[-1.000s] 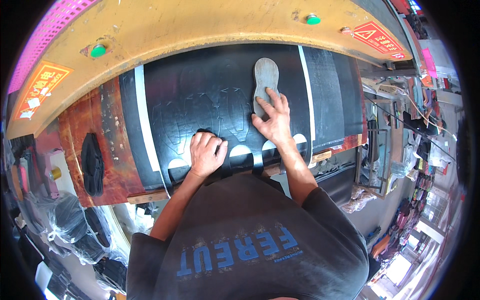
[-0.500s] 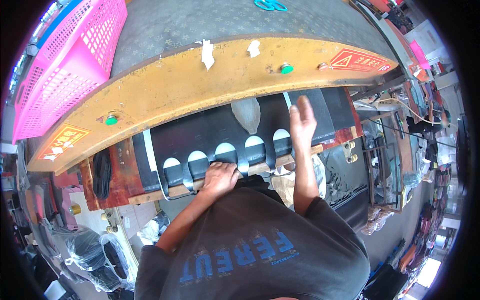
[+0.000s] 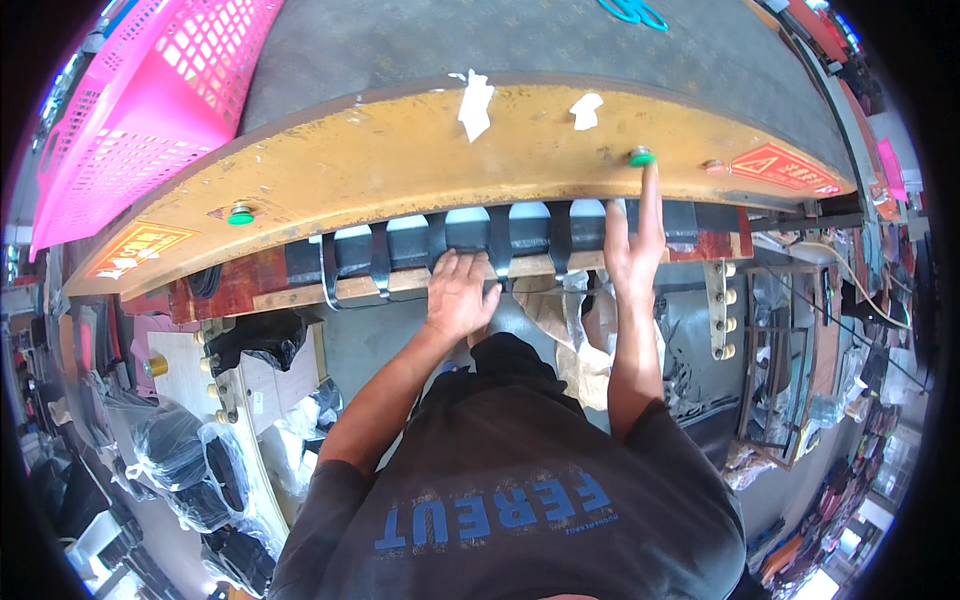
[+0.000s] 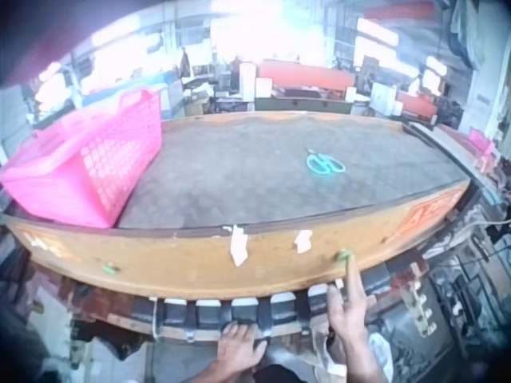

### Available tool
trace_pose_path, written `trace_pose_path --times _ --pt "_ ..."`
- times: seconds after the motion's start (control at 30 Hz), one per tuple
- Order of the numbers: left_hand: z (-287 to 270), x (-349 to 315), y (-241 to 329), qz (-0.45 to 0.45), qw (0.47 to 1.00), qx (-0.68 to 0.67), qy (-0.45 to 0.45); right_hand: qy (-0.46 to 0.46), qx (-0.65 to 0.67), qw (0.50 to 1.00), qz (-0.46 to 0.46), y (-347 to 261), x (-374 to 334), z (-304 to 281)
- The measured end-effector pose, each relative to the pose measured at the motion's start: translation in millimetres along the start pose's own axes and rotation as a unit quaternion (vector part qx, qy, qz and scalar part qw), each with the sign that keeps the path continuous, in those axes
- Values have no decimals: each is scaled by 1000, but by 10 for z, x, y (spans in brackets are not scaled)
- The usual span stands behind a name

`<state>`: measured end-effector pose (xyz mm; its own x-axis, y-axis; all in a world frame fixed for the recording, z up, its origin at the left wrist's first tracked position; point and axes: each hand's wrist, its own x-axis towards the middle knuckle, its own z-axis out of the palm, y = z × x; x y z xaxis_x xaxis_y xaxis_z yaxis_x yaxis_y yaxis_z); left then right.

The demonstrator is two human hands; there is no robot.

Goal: The person uses a hydraulic cutting machine to press a template into black rubber sheets, cutting out multiple shoe sole shapes. They repeatedly place templates, operate the press, remove cut pieces, and stack the finished soles on the workbench.

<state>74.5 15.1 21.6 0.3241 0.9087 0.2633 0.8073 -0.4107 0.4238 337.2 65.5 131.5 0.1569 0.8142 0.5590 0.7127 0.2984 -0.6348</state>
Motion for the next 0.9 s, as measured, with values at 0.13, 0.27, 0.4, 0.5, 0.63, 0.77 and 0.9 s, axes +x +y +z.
trace_pose_path --times 0.13,0.27,0.4,0.5,0.63,0.77,0.9 --pt "30 52 -32 -7 1000 4 -1 -30 -13 999 5 147 -51 -18" --pt "40 72 -58 -8 1000 21 -7 -88 62 992 66 278 -455 149" --pt "53 92 -45 -14 1000 11 -5 -236 -77 969 -4 409 -765 505" --pt "38 98 -3 -14 1000 6 11 -205 -95 974 -16 450 -856 589" --pt "47 111 46 -15 1000 4 21 -197 -99 975 -28 484 -833 615" --pt "81 6 75 -30 1000 -5 9 -197 -111 974 -25 437 -917 612" --pt "27 -361 277 -40 999 -8 -15 -234 -86 968 15 266 -1136 304"
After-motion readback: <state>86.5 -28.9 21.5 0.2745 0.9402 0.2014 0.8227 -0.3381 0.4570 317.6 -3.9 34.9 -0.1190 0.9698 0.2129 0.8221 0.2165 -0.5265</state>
